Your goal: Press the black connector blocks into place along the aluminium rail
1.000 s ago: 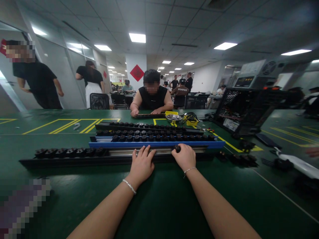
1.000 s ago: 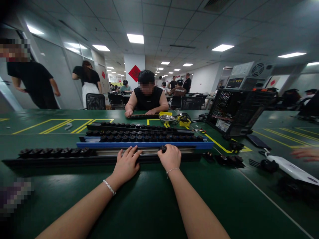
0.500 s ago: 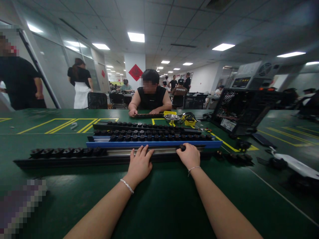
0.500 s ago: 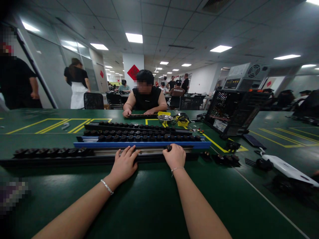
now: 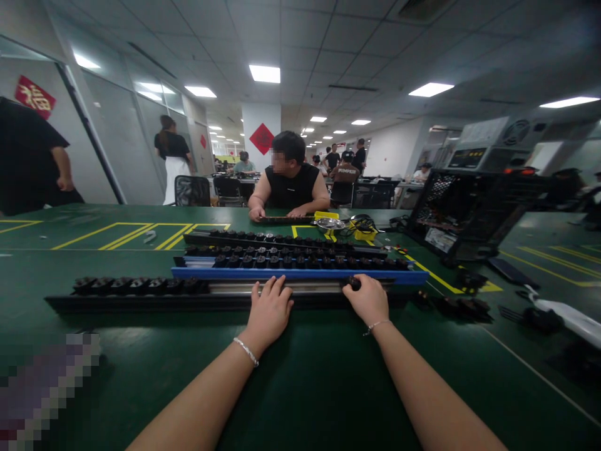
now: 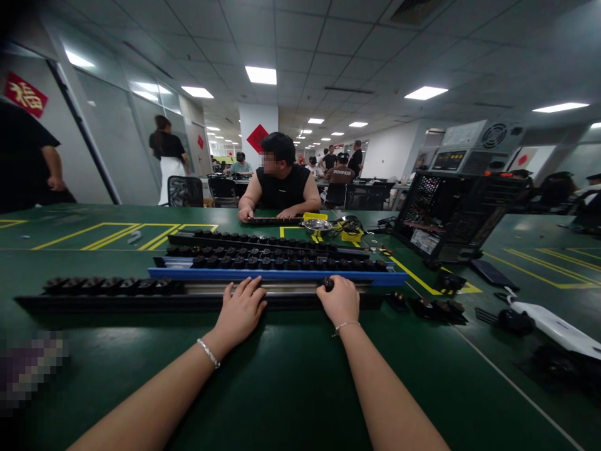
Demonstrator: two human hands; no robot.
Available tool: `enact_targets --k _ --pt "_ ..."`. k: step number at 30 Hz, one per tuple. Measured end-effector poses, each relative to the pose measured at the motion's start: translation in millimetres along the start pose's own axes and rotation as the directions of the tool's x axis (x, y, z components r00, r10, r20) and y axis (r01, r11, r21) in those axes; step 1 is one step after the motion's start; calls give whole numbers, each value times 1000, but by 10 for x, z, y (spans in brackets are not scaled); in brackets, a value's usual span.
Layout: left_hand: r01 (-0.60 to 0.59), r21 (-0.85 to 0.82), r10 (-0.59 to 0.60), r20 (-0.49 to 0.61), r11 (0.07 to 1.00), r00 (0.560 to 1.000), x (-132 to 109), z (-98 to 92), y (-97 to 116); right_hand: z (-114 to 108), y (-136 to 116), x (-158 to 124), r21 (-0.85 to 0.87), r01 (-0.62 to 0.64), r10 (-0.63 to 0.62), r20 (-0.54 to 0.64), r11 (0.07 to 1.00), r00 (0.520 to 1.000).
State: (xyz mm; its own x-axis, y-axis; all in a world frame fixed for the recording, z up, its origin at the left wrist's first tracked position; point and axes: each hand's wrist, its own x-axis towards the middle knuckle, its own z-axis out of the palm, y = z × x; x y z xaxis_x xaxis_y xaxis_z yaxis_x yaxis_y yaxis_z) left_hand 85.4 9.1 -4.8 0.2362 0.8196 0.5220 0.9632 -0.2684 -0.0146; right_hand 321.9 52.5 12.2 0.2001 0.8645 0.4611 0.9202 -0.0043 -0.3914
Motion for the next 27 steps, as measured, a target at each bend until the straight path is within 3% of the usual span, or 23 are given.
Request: enact_targets --k 27 --pt "25 -77 -25 6 997 1000 24 29 -29 -55 283 49 -56 -35 31 -67 998 997"
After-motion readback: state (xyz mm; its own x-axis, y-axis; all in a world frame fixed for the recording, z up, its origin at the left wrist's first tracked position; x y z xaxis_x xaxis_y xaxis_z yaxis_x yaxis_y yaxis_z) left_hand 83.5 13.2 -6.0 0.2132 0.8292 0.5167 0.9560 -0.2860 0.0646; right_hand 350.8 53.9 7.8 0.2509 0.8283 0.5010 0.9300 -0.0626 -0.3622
